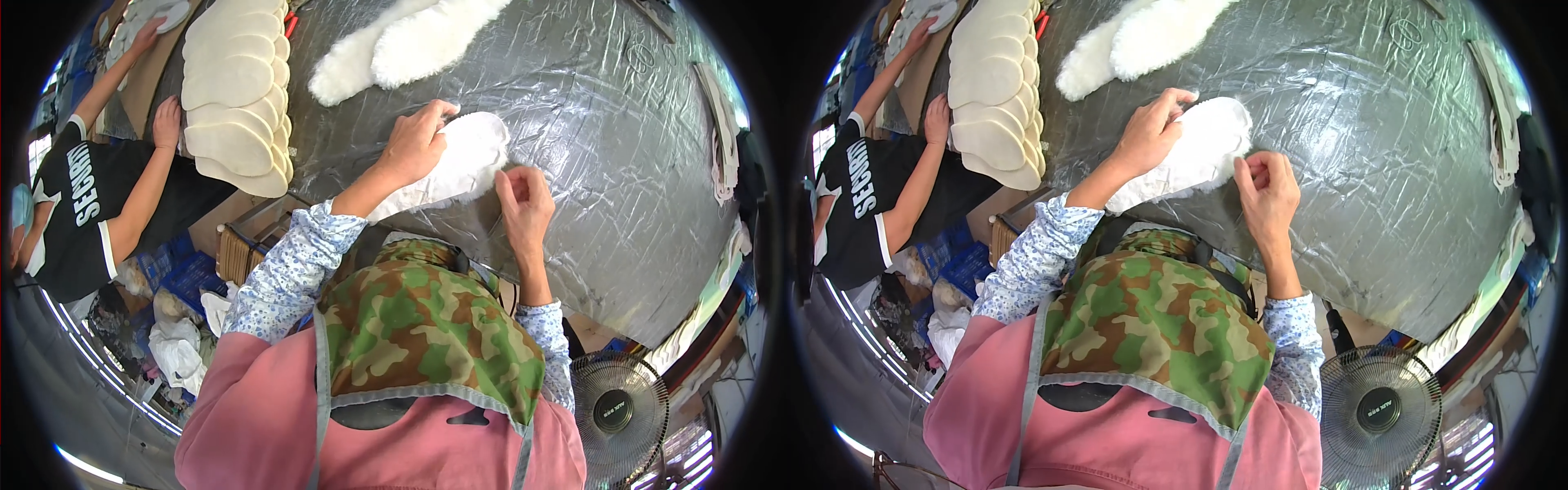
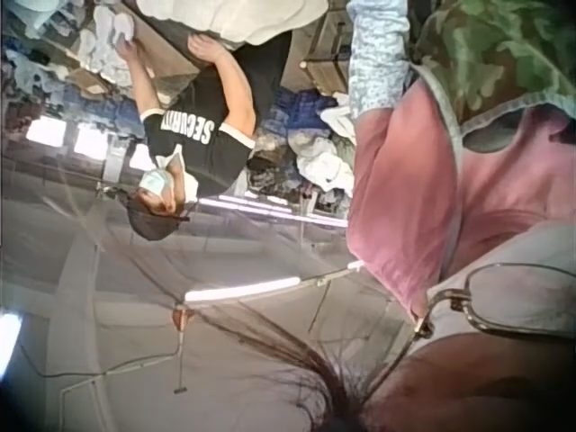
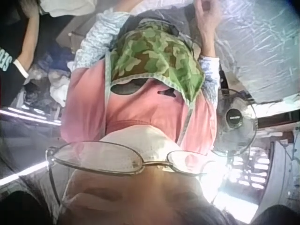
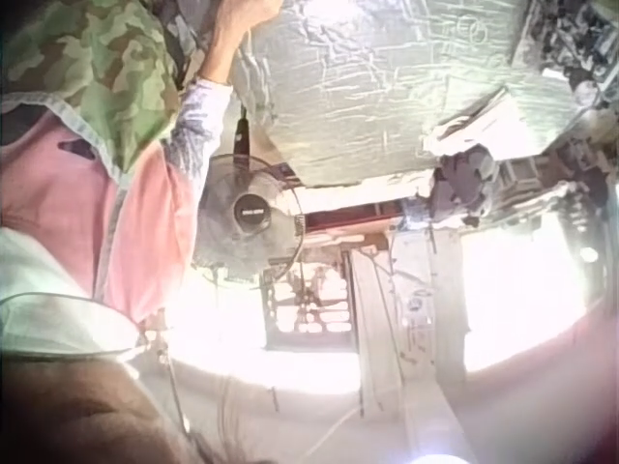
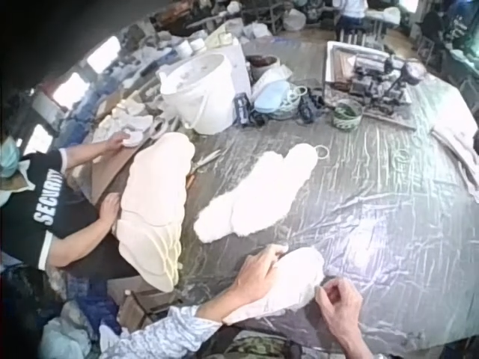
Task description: The recorder uses a spray gun to apply adhesive to shoe insoles and then attaches a soft fabric lining to them.
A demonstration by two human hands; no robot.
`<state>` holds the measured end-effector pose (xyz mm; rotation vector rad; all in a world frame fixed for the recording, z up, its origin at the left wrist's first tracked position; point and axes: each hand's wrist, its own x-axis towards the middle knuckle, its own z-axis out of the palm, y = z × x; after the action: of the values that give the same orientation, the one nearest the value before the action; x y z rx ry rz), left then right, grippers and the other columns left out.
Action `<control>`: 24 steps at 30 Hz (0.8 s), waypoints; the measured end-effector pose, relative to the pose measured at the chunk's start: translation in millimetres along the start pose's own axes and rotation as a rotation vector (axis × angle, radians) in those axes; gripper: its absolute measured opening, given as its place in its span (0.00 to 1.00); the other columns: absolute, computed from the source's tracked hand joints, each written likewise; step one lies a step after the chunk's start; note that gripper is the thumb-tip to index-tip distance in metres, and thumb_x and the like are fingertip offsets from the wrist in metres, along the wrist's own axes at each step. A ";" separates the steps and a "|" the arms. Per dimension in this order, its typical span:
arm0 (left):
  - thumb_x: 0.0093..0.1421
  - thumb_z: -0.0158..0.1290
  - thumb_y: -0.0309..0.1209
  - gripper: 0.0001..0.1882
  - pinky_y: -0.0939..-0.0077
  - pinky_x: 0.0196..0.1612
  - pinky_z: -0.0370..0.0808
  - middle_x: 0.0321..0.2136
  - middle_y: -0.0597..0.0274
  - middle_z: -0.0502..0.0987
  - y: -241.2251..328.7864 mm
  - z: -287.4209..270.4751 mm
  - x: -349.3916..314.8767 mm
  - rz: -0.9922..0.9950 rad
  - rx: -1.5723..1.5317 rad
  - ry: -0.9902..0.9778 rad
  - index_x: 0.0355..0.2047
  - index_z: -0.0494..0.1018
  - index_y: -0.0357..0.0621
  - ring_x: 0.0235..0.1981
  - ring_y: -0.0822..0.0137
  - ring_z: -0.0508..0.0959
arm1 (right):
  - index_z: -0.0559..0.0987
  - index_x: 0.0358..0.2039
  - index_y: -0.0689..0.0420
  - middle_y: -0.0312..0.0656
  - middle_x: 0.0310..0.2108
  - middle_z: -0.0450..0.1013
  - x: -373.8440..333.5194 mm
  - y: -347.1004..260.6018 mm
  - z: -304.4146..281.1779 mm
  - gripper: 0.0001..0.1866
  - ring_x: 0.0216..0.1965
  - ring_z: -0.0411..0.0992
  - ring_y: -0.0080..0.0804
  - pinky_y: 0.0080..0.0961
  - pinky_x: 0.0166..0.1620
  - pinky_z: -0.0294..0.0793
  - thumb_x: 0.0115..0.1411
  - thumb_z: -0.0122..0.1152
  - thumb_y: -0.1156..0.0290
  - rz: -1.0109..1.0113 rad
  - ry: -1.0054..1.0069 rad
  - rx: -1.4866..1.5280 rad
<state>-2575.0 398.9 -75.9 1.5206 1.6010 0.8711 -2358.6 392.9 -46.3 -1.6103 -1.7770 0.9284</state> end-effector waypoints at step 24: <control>0.52 0.48 0.20 0.24 0.62 0.33 0.72 0.27 0.53 0.73 -2.8 8.6 1.9 0.068 0.072 0.012 0.52 0.65 0.41 0.27 0.54 0.76 | 0.80 0.24 0.54 0.36 0.23 0.73 37.0 6.3 7.5 0.07 0.25 0.74 0.34 0.32 0.31 0.73 0.50 0.65 0.65 0.062 -0.015 -0.268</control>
<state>-2568.9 400.4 -82.7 1.6309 1.6126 0.8699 -2365.1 429.0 -57.4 -1.8361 -1.9382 0.7554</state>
